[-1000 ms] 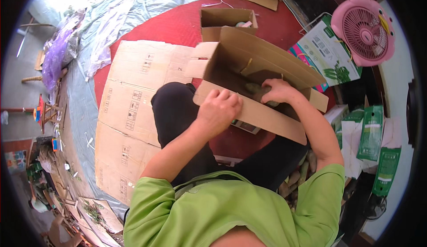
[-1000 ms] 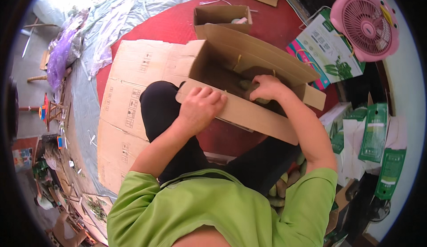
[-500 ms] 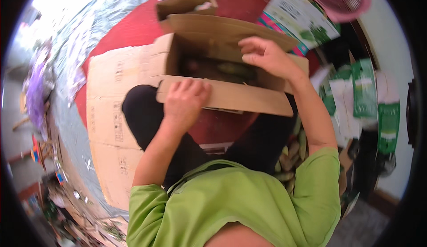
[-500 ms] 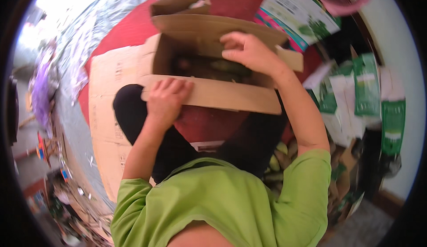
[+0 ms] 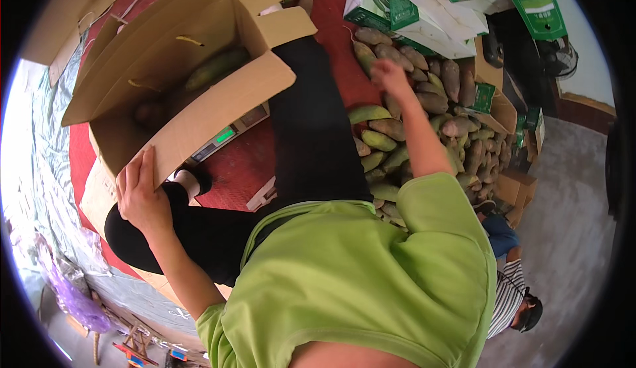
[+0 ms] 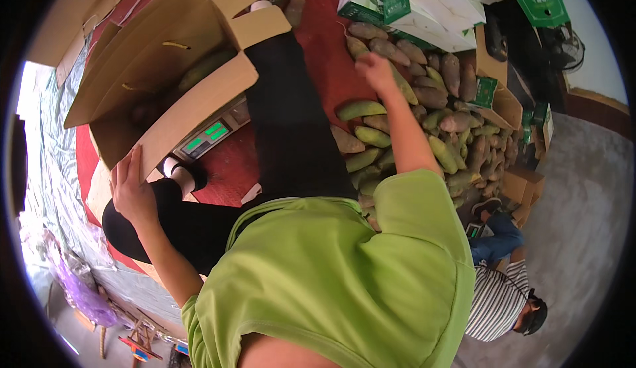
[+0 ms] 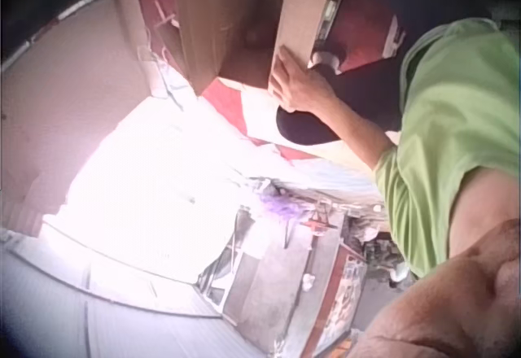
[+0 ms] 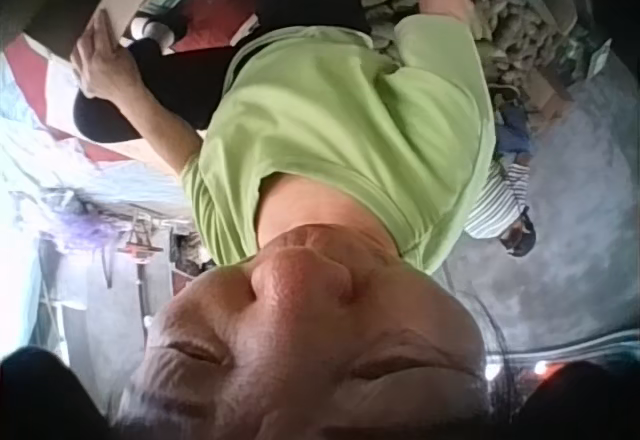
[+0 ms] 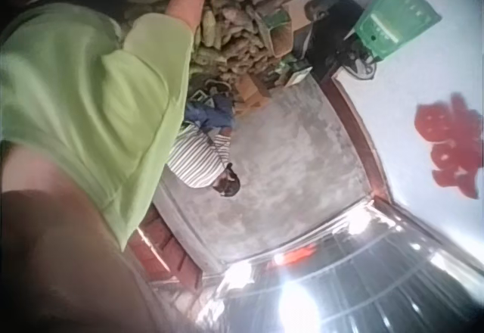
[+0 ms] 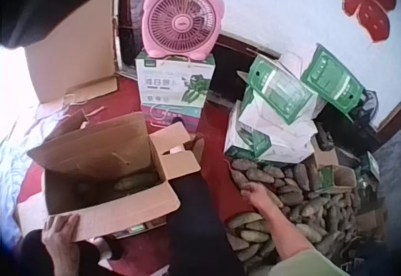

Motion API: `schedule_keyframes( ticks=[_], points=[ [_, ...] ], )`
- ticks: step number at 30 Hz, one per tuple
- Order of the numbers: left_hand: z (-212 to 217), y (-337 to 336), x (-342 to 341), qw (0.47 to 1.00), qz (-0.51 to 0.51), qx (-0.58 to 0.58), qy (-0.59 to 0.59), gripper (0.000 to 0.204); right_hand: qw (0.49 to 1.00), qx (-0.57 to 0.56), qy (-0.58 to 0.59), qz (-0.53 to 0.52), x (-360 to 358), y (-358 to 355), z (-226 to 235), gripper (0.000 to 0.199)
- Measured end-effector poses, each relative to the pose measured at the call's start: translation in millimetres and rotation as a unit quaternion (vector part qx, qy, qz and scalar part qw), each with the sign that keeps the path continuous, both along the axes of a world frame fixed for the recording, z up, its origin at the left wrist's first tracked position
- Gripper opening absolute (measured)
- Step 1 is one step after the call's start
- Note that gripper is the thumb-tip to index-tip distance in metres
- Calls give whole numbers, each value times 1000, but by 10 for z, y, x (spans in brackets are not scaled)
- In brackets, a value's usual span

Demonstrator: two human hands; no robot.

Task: Picking up green radishes from a pile on the floor and placing them into cardboard boxes for packaging.

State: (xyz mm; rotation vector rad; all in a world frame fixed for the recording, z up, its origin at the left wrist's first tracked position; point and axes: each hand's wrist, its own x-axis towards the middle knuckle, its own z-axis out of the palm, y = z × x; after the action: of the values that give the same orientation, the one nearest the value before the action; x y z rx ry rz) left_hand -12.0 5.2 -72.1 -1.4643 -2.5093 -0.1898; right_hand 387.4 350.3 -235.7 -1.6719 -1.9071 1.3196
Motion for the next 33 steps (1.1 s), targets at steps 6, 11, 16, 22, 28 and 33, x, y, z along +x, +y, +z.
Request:
schedule_keyframes(
  ticks=[6,11,16,22,28,33],
  points=[
    [-8,-57,-6,1000,10,-4,26,51,971,-162,-176,24,771,-892,-1013,29],
    [-14,-3,-8,1000,0,6,11,51,887,73,-348,295,1198,-1357,-1985,38],
    [37,22,14,999,-23,28,11,50,946,-32,-253,200,605,-1367,-1546,63],
    [49,37,3,998,-24,43,37,46,859,-15,-401,319,266,-1473,-1723,71],
    [86,-9,-14,998,-20,42,39,43,878,12,-376,295,427,-1477,-1950,71],
    [69,-16,-43,998,-24,42,31,43,899,31,-364,242,564,-1454,-1966,71]
  ],
)
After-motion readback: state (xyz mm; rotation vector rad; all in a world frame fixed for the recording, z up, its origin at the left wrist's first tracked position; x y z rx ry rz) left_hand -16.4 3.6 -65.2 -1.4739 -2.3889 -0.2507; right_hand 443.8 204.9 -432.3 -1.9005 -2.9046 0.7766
